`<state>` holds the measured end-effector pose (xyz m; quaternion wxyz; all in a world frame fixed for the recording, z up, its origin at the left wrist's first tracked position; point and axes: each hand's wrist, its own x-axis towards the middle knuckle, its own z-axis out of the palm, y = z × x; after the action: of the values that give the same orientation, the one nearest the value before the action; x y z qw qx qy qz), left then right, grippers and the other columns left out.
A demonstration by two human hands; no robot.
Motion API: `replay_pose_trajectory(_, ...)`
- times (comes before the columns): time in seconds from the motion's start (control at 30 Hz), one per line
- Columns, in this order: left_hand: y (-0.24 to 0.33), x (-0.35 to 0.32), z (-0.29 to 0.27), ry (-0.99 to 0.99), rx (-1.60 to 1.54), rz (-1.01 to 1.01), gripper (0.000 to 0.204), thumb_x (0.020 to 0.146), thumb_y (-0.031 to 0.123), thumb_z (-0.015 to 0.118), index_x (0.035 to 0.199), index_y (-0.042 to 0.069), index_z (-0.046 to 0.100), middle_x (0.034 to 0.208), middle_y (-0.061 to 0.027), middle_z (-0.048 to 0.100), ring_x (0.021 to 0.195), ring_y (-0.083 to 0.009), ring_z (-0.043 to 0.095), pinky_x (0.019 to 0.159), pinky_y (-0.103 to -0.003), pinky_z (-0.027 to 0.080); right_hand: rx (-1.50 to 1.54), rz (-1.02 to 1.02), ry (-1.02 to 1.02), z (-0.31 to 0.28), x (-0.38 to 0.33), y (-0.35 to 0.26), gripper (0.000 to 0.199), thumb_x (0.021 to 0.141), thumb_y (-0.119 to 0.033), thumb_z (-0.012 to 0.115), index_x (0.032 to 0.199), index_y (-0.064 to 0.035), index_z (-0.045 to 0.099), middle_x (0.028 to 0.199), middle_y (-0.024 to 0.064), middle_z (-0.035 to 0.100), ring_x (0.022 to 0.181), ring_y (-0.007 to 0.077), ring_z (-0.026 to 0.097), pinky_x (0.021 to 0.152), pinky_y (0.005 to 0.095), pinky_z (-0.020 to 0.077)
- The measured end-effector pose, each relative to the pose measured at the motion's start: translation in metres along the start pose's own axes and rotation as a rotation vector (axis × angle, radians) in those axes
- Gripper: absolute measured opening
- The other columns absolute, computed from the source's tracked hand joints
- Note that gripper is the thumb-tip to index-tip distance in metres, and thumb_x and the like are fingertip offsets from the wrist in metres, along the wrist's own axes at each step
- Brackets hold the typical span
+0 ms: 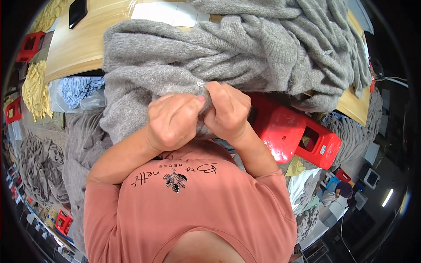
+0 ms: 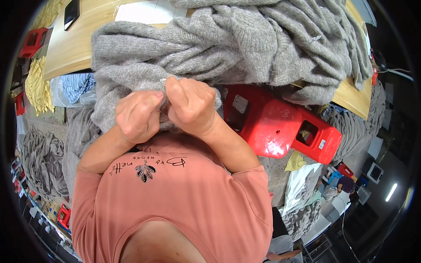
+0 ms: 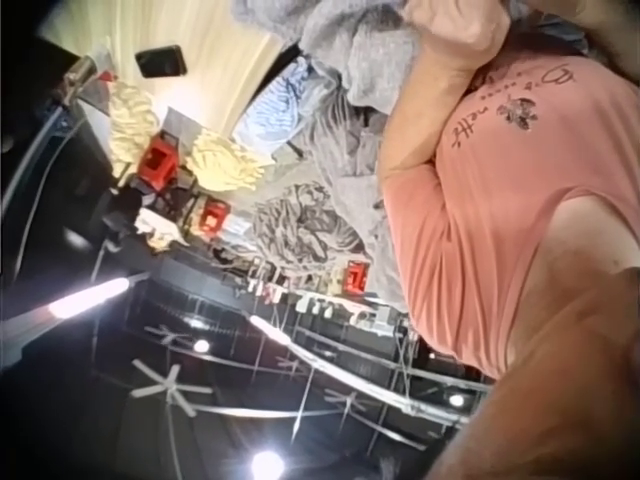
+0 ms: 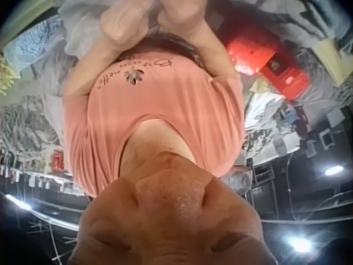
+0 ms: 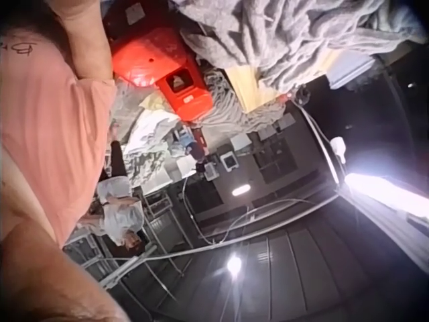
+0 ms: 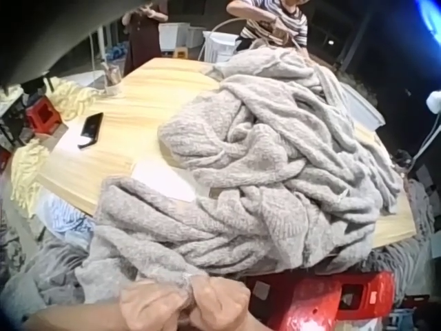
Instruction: Inspecting a knitted grey garment for quality control and removing loose threads.
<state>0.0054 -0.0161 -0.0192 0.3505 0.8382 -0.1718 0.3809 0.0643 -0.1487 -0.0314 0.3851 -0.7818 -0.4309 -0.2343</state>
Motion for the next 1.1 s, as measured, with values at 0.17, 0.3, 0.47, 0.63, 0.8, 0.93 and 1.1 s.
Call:
replay_pose_trajectory(0.17,0.000,0.003,0.002,-0.039,-0.004,0.025,0.024,0.059,-0.008,0.056,0.082,-0.005,0.057,0.065,-0.0117,0.058,0.053,-0.0214,0.057,0.044,-0.029,0.047,0.009,-0.027,0.044,0.003,0.003,0.005,0.026,0.052,0.002,0.053,0.078,0.0005,0.050,0.052,0.0055,0.038,0.040,0.0194,0.042,0.037,0.0307,0.0332)
replay_pose_trajectory(0.3,0.003,0.007,-0.001,0.006,-0.071,-0.030,0.026,0.057,-0.008,0.053,0.083,-0.004,0.057,0.066,-0.0114,0.058,0.055,-0.0221,0.058,0.045,-0.029,0.047,0.208,-0.063,0.137,-0.001,0.007,0.003,0.026,0.054,0.002,0.053,0.080,0.0019,0.050,0.054,0.0061,0.041,0.040,0.0205,0.042,0.037,0.0309,0.0326)
replay_pose_trajectory(0.47,0.004,0.011,-0.012,-0.229,-0.297,-0.310,0.030,0.055,-0.009,0.047,0.082,0.000,0.058,0.067,-0.0127,0.057,0.055,-0.0260,0.056,0.047,-0.031,0.046,0.156,-0.224,0.135,-0.011,0.003,-0.005,0.022,0.058,0.002,0.053,0.080,0.0020,0.051,0.055,0.0056,0.043,0.040,0.0177,0.041,0.036,0.0298,0.0304)
replay_pose_trajectory(0.63,-0.003,0.019,-0.015,-0.229,-0.132,-0.383,0.027,0.057,-0.007,0.049,0.081,0.002,0.059,0.068,-0.0132,0.057,0.057,-0.0265,0.056,0.051,-0.034,0.047,0.043,-0.098,0.068,-0.020,-0.005,0.007,0.031,0.061,-0.001,0.055,0.091,0.0014,0.051,0.073,0.0144,0.056,0.052,0.0296,0.052,0.047,0.0360,0.0427)
replay_pose_trajectory(0.8,-0.019,0.015,-0.024,-0.209,-0.205,-0.707,0.023,0.063,-0.006,0.053,0.083,0.001,0.063,0.073,-0.0101,0.061,0.062,-0.0199,0.058,0.057,-0.026,0.046,-0.195,0.329,-0.231,-0.027,-0.005,0.026,0.036,0.061,0.002,0.052,0.097,0.0015,0.052,0.090,0.0118,0.059,0.077,0.0320,0.057,0.067,0.0365,0.0457)
replay_pose_trajectory(0.93,-0.015,0.017,-0.023,-0.177,-0.403,-0.809,0.022,0.064,-0.006,0.055,0.084,-0.001,0.064,0.073,-0.0074,0.062,0.069,-0.0120,0.057,0.061,-0.023,0.045,0.004,0.188,-0.433,-0.041,0.017,0.007,0.044,0.061,-0.001,0.057,0.104,0.0020,0.051,0.106,0.0159,0.056,0.096,0.0346,0.054,0.082,0.0392,0.0421)
replay_pose_trajectory(1.1,0.004,0.024,-0.019,-0.253,-0.457,-0.839,0.011,0.066,-0.003,0.057,0.076,-0.001,0.060,0.067,-0.0068,0.061,0.060,-0.0080,0.055,0.053,-0.023,0.044,0.355,0.206,-0.249,-0.028,0.017,-0.005,0.029,0.063,0.001,0.062,0.091,0.0025,0.054,0.086,0.0150,0.056,0.077,0.0296,0.055,0.068,0.0343,0.0432)
